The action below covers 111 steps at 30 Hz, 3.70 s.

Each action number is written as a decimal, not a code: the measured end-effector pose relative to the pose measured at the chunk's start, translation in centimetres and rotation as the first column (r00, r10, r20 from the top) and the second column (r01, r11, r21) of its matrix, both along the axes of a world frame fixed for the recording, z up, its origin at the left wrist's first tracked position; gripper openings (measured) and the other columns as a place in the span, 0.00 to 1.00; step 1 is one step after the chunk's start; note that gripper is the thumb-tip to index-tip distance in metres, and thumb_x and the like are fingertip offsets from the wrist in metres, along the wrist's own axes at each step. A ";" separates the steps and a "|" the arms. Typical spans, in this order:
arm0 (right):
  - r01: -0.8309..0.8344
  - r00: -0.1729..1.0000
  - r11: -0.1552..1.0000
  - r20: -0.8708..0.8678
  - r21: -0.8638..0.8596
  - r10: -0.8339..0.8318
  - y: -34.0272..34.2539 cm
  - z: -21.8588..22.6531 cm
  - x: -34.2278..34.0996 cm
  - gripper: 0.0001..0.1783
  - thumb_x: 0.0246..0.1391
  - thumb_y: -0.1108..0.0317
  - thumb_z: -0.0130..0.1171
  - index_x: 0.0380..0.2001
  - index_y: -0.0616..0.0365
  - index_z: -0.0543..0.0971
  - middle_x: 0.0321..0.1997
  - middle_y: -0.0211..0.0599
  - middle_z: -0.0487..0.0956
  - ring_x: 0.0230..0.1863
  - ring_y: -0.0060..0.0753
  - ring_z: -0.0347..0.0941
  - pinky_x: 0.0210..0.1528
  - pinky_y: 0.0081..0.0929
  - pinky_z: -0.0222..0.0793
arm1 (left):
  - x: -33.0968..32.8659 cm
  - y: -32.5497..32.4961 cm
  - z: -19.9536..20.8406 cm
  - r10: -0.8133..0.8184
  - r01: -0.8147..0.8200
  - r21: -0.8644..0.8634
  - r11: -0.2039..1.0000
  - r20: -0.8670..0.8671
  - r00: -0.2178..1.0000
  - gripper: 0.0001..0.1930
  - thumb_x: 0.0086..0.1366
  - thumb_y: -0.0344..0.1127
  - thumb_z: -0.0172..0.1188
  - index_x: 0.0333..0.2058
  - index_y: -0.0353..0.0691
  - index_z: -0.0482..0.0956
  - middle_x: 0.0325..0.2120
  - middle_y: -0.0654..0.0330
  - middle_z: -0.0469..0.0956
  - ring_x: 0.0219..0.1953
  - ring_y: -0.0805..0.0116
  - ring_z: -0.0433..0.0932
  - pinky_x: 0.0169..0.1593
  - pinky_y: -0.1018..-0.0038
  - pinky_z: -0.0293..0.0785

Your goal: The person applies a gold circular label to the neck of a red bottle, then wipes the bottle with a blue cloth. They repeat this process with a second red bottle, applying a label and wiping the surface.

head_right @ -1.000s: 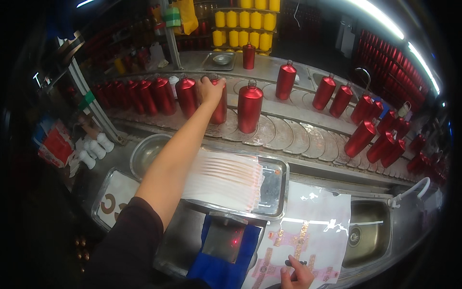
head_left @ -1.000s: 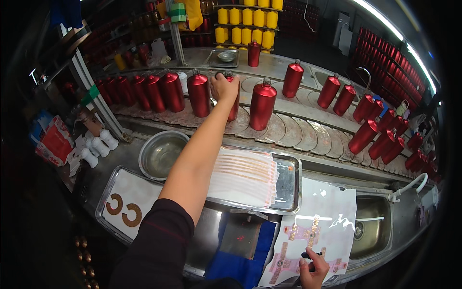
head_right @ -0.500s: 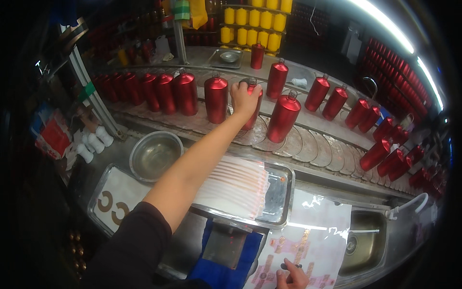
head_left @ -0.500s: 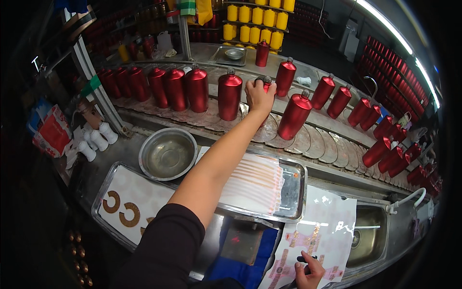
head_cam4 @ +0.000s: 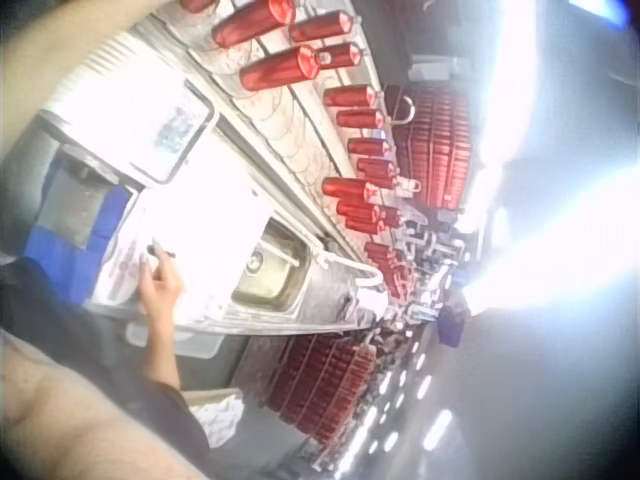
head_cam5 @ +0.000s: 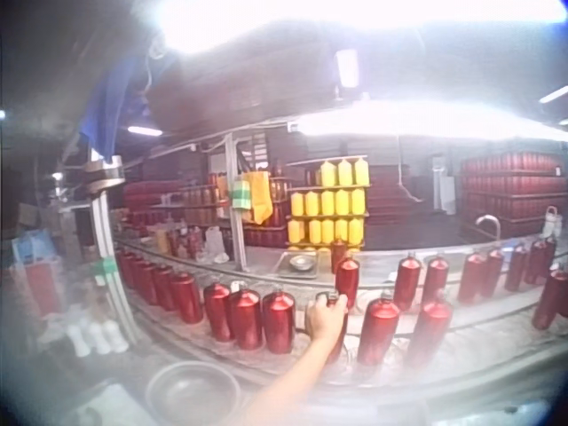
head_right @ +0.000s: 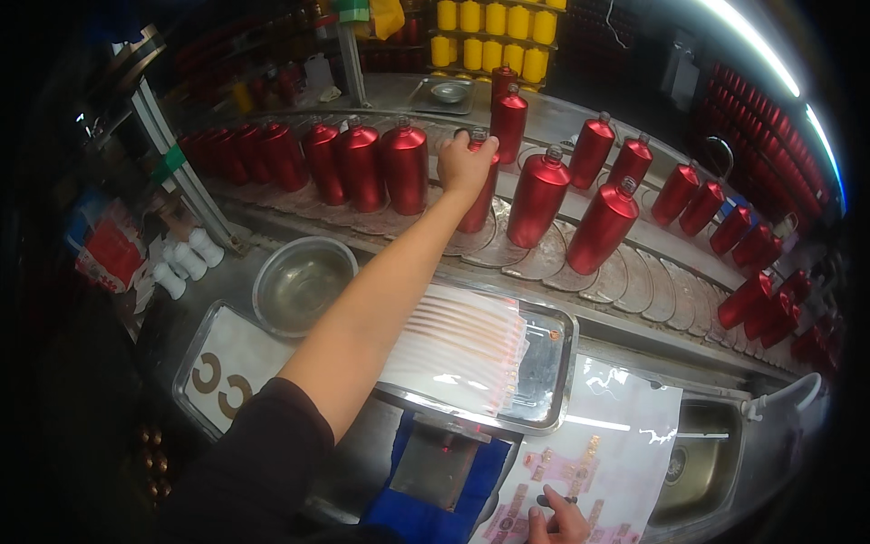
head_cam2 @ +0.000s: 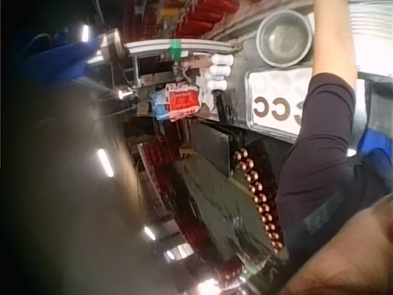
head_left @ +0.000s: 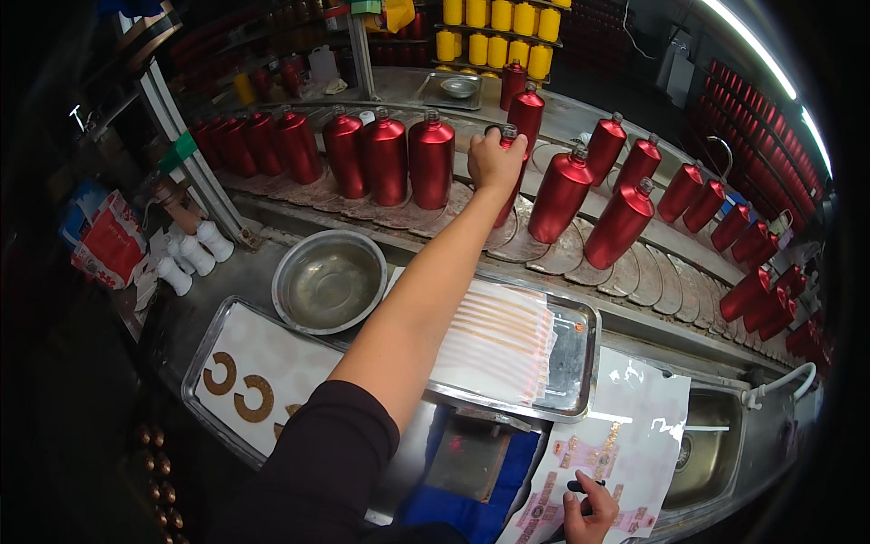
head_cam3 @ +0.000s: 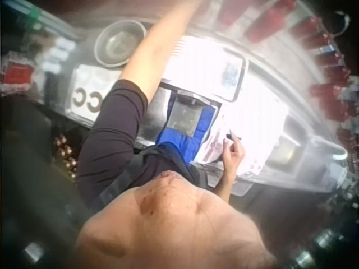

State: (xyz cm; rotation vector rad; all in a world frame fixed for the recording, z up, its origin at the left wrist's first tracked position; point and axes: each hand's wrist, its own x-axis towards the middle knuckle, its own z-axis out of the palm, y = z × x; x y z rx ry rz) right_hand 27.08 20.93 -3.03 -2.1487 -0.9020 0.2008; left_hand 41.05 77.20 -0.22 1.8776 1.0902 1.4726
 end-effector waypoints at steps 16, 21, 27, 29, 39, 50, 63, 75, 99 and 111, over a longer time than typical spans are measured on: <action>-0.021 0.993 0.998 -0.111 0.057 0.027 5.5 2.1 -2.7 0.25 0.47 0.75 0.68 0.53 0.59 0.83 0.37 0.35 0.85 0.17 0.15 0.59 0.22 0.19 0.56 | -12.3 -0.6 4.0 -0.176 0.765 -0.423 0.486 0.810 0.559 0.17 0.64 0.48 0.66 0.43 0.44 0.79 0.40 0.59 0.84 0.43 0.60 0.82 0.48 0.54 0.78; -0.048 0.970 0.985 -0.226 0.163 0.084 11.7 5.1 -3.8 0.30 0.48 0.75 0.69 0.58 0.58 0.80 0.41 0.35 0.85 0.18 0.12 0.58 0.21 0.15 0.56 | -24.5 -0.4 4.0 0.085 0.887 -0.461 -0.009 0.884 0.460 0.18 0.71 0.50 0.53 0.48 0.45 0.80 0.46 0.58 0.84 0.50 0.53 0.81 0.56 0.46 0.76; -0.192 0.885 0.957 -0.383 0.216 0.264 21.4 9.6 -4.8 0.42 0.52 0.70 0.71 0.70 0.55 0.66 0.49 0.37 0.81 0.18 0.11 0.60 0.21 0.15 0.59 | -32.2 -1.8 2.2 0.173 0.843 -0.538 -0.010 0.829 0.531 0.18 0.71 0.49 0.50 0.47 0.43 0.81 0.47 0.56 0.84 0.50 0.53 0.81 0.58 0.48 0.76; -0.239 0.831 0.950 -0.465 0.200 0.307 23.9 10.7 -6.0 0.52 0.49 0.65 0.74 0.75 0.51 0.58 0.56 0.41 0.79 0.23 0.12 0.66 0.25 0.17 0.63 | -34.3 -2.4 2.5 0.183 0.857 -0.513 -0.054 0.838 0.514 0.18 0.72 0.48 0.49 0.46 0.42 0.81 0.46 0.55 0.84 0.50 0.54 0.81 0.58 0.50 0.76; -0.326 0.806 0.897 -0.408 0.299 0.429 26.2 12.7 -11.1 0.59 0.31 0.66 0.81 0.69 0.56 0.61 0.64 0.41 0.66 0.56 0.31 0.72 0.52 0.26 0.74 | -40.3 -8.1 10.1 0.150 0.824 -0.551 -0.129 0.811 0.566 0.17 0.70 0.46 0.59 0.48 0.40 0.81 0.42 0.57 0.85 0.45 0.62 0.83 0.54 0.62 0.81; -0.272 0.775 0.962 -0.600 -0.029 0.201 21.8 18.1 -14.2 0.50 0.43 0.71 0.76 0.71 0.55 0.63 0.57 0.38 0.77 0.29 0.13 0.67 0.28 0.12 0.61 | -41.6 -13.6 14.4 -0.535 0.491 -0.536 0.686 0.085 0.840 0.39 0.44 0.37 0.81 0.56 0.39 0.72 0.50 0.54 0.75 0.53 0.59 0.77 0.58 0.65 0.73; -0.159 0.786 0.987 -0.603 0.018 0.138 21.9 17.7 -15.1 0.41 0.51 0.77 0.64 0.69 0.60 0.65 0.56 0.42 0.76 0.28 0.09 0.64 0.29 0.09 0.60 | -51.1 -13.3 10.4 -0.383 0.277 -0.543 0.793 -0.089 0.920 0.31 0.64 0.35 0.67 0.63 0.33 0.68 0.51 0.54 0.77 0.49 0.65 0.77 0.54 0.66 0.75; -0.123 0.843 0.992 -0.531 -0.026 0.090 21.5 15.0 -14.0 0.37 0.54 0.72 0.65 0.68 0.60 0.67 0.56 0.42 0.76 0.26 0.11 0.66 0.29 0.09 0.61 | -54.6 -4.1 0.0 -0.388 0.159 -0.375 0.913 -0.684 0.618 0.09 0.60 0.27 0.58 0.39 0.34 0.78 0.41 0.51 0.79 0.47 0.48 0.75 0.52 0.53 0.68; -0.074 0.835 0.997 -0.547 -0.018 0.053 20.8 13.1 -13.5 0.32 0.56 0.76 0.62 0.65 0.62 0.70 0.51 0.36 0.78 0.27 0.10 0.66 0.29 0.10 0.59 | -62.6 10.0 -2.2 0.007 -0.454 -0.200 0.868 -0.910 0.415 0.22 0.51 0.38 0.74 0.38 0.31 0.75 0.36 0.48 0.83 0.42 0.50 0.83 0.46 0.59 0.78; -0.085 0.824 0.996 -0.561 0.022 0.083 20.8 13.4 -14.7 0.32 0.56 0.75 0.64 0.64 0.63 0.71 0.51 0.36 0.79 0.26 0.09 0.63 0.29 0.09 0.57 | -63.7 12.9 -4.0 0.115 -0.438 -0.234 0.868 -0.763 0.636 0.13 0.54 0.29 0.67 0.30 0.32 0.71 0.25 0.49 0.81 0.30 0.51 0.83 0.37 0.61 0.77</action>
